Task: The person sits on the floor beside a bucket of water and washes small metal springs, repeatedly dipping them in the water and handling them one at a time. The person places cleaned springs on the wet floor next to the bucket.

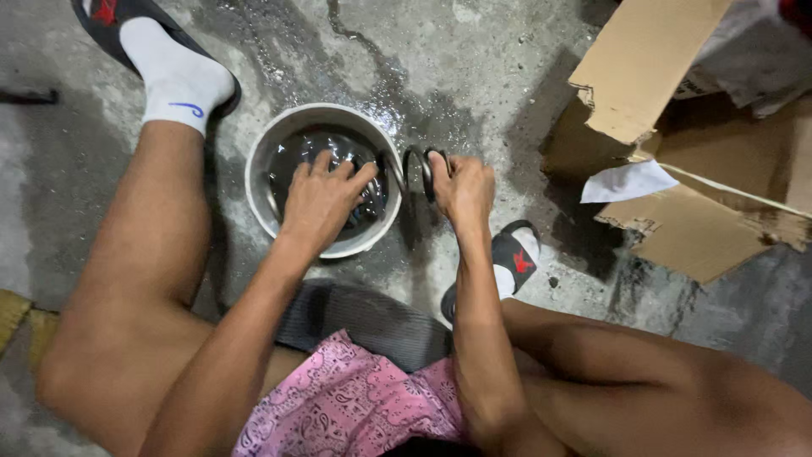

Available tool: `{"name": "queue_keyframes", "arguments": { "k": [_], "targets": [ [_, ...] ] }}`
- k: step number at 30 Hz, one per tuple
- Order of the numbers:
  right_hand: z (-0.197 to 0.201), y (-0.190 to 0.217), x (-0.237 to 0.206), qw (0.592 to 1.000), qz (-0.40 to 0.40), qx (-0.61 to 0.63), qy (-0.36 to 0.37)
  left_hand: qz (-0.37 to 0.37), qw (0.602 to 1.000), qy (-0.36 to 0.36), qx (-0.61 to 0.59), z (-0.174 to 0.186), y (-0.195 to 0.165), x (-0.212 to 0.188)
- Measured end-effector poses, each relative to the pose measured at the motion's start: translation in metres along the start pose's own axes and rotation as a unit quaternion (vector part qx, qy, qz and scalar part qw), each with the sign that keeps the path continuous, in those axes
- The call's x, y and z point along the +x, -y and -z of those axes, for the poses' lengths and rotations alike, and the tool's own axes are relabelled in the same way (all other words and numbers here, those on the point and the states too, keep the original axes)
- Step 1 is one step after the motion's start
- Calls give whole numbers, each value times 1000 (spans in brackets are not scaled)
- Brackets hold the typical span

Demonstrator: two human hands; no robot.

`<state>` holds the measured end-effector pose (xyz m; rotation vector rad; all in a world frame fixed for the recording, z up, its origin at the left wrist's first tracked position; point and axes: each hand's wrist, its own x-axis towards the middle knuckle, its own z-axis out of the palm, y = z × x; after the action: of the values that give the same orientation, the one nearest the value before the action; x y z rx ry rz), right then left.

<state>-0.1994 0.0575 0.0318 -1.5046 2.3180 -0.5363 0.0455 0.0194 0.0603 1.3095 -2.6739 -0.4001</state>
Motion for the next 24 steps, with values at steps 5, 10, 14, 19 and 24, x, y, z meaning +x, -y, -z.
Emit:
{"name": "queue_keyframes", "arguments": {
  "k": [5,10,14,19,24],
  "targets": [
    [3,4,0,968,5,229,101,2,1000,0,12,3,2,1],
    [5,-1,8,999,-6,1,-43,-4,1000,-15,-3,-1,1,1],
    [9,-4,14,980,31,159,113,5,1000,-16,6,-5,2,1],
    [12,-4,16,963,-51,217,150,-3,999,-31,12,-10,7,2],
    [4,-14,19,961,-44,231,144,15,1000,-23,8,-18,6,1]
  ]
}}
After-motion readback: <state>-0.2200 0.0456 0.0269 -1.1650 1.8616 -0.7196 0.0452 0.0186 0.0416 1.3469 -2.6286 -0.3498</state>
